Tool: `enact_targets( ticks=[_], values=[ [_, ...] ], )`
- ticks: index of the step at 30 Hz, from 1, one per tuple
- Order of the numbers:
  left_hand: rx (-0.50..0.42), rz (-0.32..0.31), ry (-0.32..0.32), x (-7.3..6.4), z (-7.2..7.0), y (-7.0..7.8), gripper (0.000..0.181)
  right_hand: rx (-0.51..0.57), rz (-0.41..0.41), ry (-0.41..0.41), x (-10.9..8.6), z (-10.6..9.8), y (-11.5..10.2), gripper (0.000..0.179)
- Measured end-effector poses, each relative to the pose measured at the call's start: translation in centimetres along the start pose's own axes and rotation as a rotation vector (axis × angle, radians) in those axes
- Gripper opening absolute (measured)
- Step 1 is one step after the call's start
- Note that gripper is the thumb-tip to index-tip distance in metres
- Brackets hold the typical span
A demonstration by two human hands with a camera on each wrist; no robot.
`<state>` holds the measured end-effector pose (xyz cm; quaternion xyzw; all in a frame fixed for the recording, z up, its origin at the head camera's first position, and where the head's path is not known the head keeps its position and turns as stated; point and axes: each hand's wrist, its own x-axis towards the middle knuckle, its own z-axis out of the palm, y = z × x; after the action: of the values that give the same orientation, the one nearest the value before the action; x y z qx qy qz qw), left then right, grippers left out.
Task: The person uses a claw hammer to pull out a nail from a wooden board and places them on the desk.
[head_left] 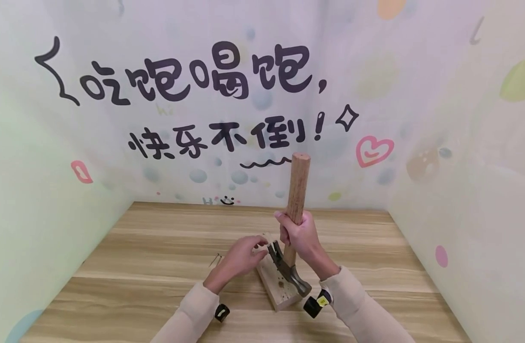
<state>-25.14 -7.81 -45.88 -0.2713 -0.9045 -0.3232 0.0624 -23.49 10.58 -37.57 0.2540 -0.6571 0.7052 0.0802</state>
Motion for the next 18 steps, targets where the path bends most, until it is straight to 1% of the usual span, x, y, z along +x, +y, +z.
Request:
enact_targets(
  ticks=[2,4,7,9,13,18],
  values=[
    [0.005,0.057,-0.02,-0.03,0.05,0.03,0.023,0.004,-0.016,-0.01,-0.05,0.02,-0.07,0.032],
    [0.017,0.11,-0.026,-0.06,0.07,0.1,0.023,0.012,-0.03,-0.02,-0.06,0.07,-0.2,0.033],
    [0.027,0.175,-0.026,-0.09,0.07,0.18,0.016,0.02,-0.042,-0.035,-0.1,0.14,-0.47,0.035],
    [0.03,0.207,-0.019,-0.11,0.07,0.24,0.01,0.024,-0.044,-0.039,-0.13,0.18,-0.64,0.036],
    [0.019,0.232,-0.008,-0.07,0.13,0.23,0.004,0.03,-0.04,-0.035,-0.21,0.22,-0.78,0.036],
    [0.005,0.24,-0.008,-0.08,0.17,0.07,0.01,0.018,-0.04,-0.027,-0.33,0.25,-0.71,0.035]
  ],
)
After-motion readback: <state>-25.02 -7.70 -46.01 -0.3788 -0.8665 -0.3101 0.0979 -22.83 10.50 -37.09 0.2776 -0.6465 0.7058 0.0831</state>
